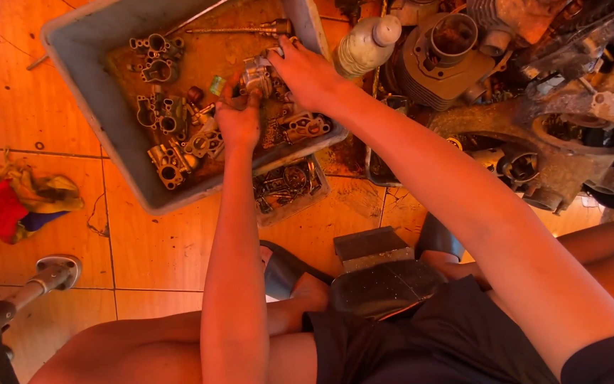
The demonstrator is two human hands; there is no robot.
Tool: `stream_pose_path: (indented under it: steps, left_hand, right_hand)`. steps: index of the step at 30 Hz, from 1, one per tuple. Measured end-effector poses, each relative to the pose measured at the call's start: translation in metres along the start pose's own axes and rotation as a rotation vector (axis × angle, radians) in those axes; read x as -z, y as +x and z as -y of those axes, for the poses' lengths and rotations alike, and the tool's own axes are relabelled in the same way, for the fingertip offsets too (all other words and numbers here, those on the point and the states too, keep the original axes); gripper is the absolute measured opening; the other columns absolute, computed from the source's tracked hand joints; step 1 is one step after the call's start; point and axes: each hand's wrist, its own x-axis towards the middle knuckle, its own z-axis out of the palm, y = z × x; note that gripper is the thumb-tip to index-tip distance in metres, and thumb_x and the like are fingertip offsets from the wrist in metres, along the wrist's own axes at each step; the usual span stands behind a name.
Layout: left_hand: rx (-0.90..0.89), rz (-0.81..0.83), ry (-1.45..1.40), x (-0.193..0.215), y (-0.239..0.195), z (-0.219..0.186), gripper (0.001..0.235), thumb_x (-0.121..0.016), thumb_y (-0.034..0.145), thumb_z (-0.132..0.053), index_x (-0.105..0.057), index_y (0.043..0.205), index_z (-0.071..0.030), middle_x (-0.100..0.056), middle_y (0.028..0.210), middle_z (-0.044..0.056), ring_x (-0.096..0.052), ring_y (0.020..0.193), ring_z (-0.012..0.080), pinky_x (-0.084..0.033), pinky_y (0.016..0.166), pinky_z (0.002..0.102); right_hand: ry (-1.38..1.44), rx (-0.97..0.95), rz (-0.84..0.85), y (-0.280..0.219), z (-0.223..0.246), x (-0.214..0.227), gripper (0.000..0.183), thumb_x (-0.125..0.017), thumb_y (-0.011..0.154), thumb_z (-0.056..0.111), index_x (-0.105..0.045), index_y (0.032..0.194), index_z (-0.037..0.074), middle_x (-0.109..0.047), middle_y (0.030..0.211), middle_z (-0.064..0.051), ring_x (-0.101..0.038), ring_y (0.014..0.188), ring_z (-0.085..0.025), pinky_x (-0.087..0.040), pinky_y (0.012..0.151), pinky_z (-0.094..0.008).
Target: Tightening and loosening screws on a motorcycle carburetor and organizing small engine parts.
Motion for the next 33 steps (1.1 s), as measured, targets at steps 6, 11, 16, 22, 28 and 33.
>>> stream_pose_path:
  steps: [6, 11, 16, 22, 28, 33]
  left_hand:
    - [-0.031, 0.117, -0.014, 0.011, -0.007, 0.012, 0.053, -0.065, 0.101, -0.029, -0.051, 0.152, -0.029, -0.077, 0.088, 0.001, -0.069, 0.089, 0.0127, -0.052, 0.089, 0.033]
    - [-0.101, -0.023, -0.174, 0.038, -0.052, -0.005, 0.019, -0.064, 0.102, -0.024, -0.067, 0.12, -0.024, -0.074, 0.094, -0.002, -0.077, 0.084, 0.0088, -0.048, 0.094, 0.027]
    - [-0.443, -0.292, -0.164, 0.046, -0.131, -0.016, 0.016, -0.058, 0.108, -0.023, -0.068, 0.116, -0.013, -0.069, 0.095, 0.006, -0.067, 0.085, 0.0116, -0.056, 0.07, 0.025]
    - [-0.503, -0.67, 0.073, 0.039, -0.177, 0.077, 0.006, -0.063, 0.104, -0.009, -0.065, 0.107, -0.004, -0.066, 0.092, 0.012, -0.064, 0.077, 0.024, -0.053, 0.066, 0.031]
    - [-0.471, -0.622, 0.334, 0.049, -0.194, 0.119, 0.005, -0.067, 0.096, -0.003, -0.063, 0.098, -0.007, -0.053, 0.085, 0.007, -0.057, 0.078, 0.0243, -0.051, 0.067, 0.033]
    - [-0.534, -0.248, 0.777, 0.028, -0.203, 0.093, 0.015, -0.082, 0.079, -0.005, -0.074, 0.09, -0.012, -0.056, 0.086, 0.002, -0.054, 0.092, 0.0232, -0.045, 0.076, 0.034]
  right_hand:
    - [0.025, -0.079, 0.041, -0.02, 0.014, -0.003, 0.079, -0.072, 0.097, 0.013, -0.026, 0.16, 0.002, -0.024, 0.161, -0.033, -0.031, 0.145, -0.055, -0.041, 0.112, -0.057]
    - [0.375, -0.025, -0.484, -0.09, 0.054, 0.0, 0.047, -0.076, 0.093, 0.012, -0.055, 0.134, 0.002, -0.06, 0.122, -0.014, -0.063, 0.085, -0.021, -0.059, 0.076, -0.04]
    - [0.747, -0.045, -0.676, -0.148, 0.087, -0.063, 0.016, -0.066, 0.097, 0.0, -0.065, 0.113, -0.002, -0.066, 0.085, -0.018, -0.068, 0.078, -0.041, -0.058, 0.064, -0.044]
    - [0.481, 0.043, -0.506, -0.174, 0.095, -0.135, 0.014, -0.07, 0.094, 0.006, -0.067, 0.107, 0.003, -0.068, 0.092, -0.018, -0.071, 0.086, -0.037, -0.06, 0.074, -0.046]
    - [0.265, 0.23, -0.431, -0.198, 0.082, -0.185, 0.017, -0.073, 0.091, 0.007, -0.069, 0.106, 0.0, -0.065, 0.1, -0.024, -0.067, 0.101, -0.044, -0.055, 0.086, -0.05]
    - [0.229, 0.203, -0.349, -0.204, 0.084, -0.19, 0.02, -0.066, 0.098, 0.008, -0.071, 0.113, -0.003, -0.067, 0.107, -0.032, -0.064, 0.111, -0.051, -0.051, 0.094, -0.057]
